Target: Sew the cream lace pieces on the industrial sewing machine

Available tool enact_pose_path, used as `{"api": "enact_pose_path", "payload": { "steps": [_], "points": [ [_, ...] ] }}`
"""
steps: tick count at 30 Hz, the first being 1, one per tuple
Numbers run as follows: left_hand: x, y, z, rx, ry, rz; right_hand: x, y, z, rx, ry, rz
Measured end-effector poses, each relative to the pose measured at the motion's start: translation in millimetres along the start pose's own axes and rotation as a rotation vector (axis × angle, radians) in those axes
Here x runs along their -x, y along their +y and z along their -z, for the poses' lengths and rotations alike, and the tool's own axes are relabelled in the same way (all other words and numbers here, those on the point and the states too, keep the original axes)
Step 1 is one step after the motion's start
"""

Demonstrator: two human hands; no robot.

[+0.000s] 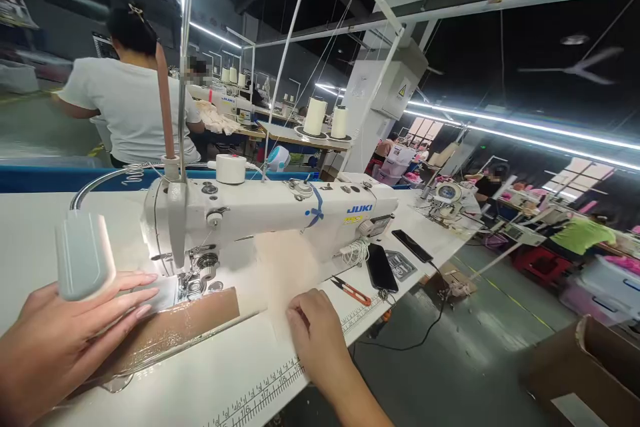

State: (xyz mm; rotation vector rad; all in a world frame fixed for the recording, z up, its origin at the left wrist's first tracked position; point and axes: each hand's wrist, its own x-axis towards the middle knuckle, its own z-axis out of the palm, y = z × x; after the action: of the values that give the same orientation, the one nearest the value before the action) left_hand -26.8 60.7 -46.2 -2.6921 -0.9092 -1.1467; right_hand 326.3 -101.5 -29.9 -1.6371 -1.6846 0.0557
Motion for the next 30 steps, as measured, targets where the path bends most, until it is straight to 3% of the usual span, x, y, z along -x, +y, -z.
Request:
{"api": "enact_pose_path", "payload": {
  "steps": [6, 13, 24, 27, 30],
  "points": [
    [-3.2, 13.1, 8.0, -0.002, -0.061, 0.026, 0.0, -5.8, 7.3, -0.034, 0.09, -0.036],
    [-8.7, 32.8, 13.4, 0.077, -0.046, 0.005, -3.8, -4.7, 3.8, 0.012, -0.025, -0.037],
    [-13.9, 43.2, 21.1, 0.171, -0.095, 0.037, -13.0, -3.2, 13.7, -0.045, 0.124, -0.061],
    [-16.1, 51.4, 25.0, 0.298, -0.237, 0.129, -9.5, -25.0, 6.0, -0.095, 0.178, -0.027],
    [-18.5, 67.1, 29.0, 0.583, -0.48, 0.426, -1.8, -60.1, -8.6, -0.304, 0.063, 0.115]
  ]
}}
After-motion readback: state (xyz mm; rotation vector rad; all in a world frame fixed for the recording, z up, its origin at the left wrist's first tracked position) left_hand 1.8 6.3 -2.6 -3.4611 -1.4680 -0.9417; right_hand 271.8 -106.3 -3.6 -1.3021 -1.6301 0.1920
